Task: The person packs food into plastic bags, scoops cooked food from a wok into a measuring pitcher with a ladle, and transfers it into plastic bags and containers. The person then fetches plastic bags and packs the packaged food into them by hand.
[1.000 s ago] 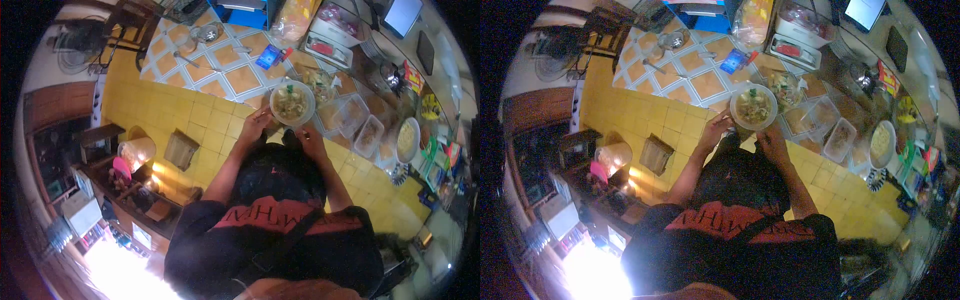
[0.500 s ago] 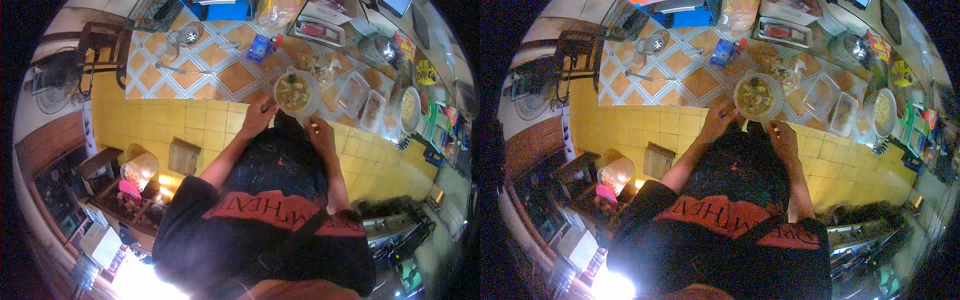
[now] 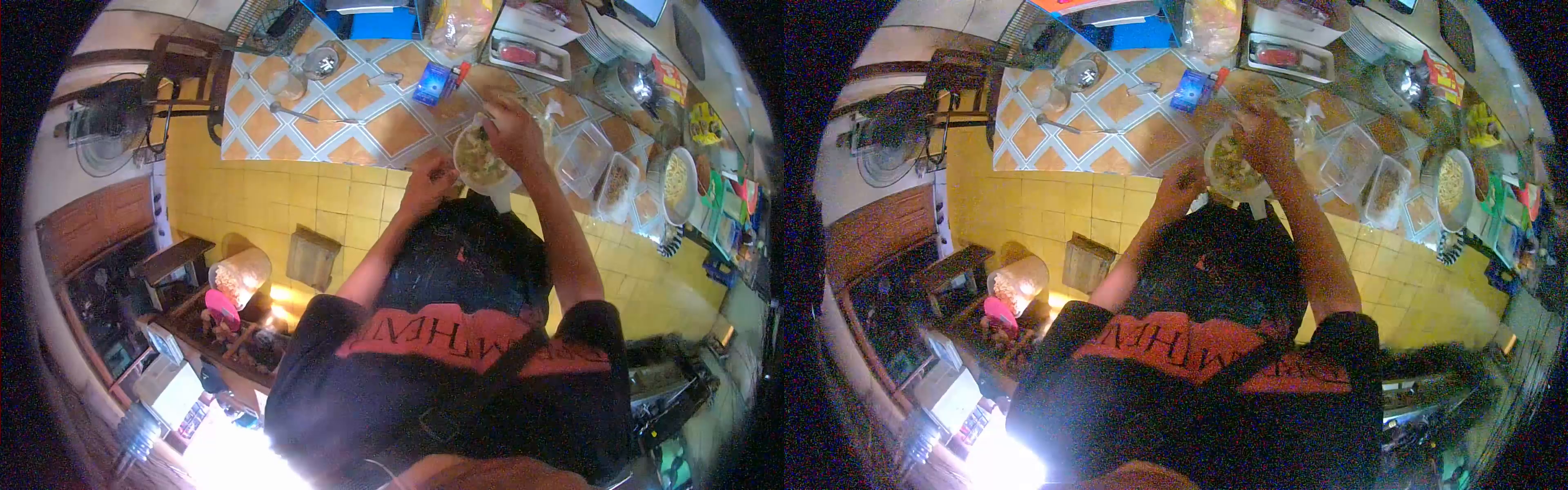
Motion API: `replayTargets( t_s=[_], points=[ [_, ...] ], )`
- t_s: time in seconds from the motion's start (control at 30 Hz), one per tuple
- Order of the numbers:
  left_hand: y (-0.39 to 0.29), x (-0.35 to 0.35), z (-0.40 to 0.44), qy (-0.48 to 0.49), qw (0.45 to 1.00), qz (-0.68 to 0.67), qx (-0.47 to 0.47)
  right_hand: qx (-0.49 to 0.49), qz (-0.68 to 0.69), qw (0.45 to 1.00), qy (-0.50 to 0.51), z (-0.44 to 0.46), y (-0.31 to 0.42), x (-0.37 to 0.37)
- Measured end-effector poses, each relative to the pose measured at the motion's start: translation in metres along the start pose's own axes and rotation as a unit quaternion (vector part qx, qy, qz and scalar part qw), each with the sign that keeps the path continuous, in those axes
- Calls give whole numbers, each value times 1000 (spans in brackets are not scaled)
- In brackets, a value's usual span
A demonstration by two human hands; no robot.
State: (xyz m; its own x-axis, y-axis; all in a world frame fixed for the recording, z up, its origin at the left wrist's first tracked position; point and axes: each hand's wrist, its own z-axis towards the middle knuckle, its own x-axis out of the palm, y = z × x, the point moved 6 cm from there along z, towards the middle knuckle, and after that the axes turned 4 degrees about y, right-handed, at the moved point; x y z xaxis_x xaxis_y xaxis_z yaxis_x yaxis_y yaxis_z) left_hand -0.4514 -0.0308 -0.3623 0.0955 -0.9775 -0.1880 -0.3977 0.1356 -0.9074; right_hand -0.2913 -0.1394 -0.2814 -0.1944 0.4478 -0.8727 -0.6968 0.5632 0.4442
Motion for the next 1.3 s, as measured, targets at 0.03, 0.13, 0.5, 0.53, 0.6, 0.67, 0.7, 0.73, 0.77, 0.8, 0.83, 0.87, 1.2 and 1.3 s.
replayTargets(
  t_s=[0.03,0.13,0.5,0.53,0.6,0.67,0.7,0.73,0.77,0.8,0.83,0.87,1.2,1.3],
  points=[
    [-3,-1,-3,-17,1000,-2,-4,-33,-2,999,5,7,4,4],
    [-4,0,-4,6,1000,-7,-12,33,-50,986,156,20,-6,25],
    [-3,3,3,6,998,-57,0,21,-32,993,110,21,-14,20],
    [-3,3,1,7,997,-71,-18,21,80,995,62,21,-12,10],
    [-9,3,-4,10,996,-84,-32,21,192,981,6,16,-8,-10],
    [-11,-1,-2,12,994,-96,-41,149,470,868,57,11,-6,-32],
    [-1,-1,2,33,993,-99,-57,147,469,870,47,8,0,-49],
    [9,0,6,57,991,-101,-72,206,602,770,55,0,5,-58],
    [16,1,10,65,991,-95,-65,257,717,645,59,-9,14,-68],
    [24,-4,14,13,995,-72,-67,225,734,639,49,-12,26,-92],
    [26,-10,16,-40,996,-50,-68,194,749,632,39,-17,41,-118],
    [-4,-9,11,12,992,-96,-85,154,759,633,25,-24,63,-149],
    [-12,-23,31,0,994,-81,-73,-337,752,547,145,-50,178,-299],
    [-7,-28,32,-17,995,-67,-70,-349,706,606,115,-52,172,-312]
  ],
)
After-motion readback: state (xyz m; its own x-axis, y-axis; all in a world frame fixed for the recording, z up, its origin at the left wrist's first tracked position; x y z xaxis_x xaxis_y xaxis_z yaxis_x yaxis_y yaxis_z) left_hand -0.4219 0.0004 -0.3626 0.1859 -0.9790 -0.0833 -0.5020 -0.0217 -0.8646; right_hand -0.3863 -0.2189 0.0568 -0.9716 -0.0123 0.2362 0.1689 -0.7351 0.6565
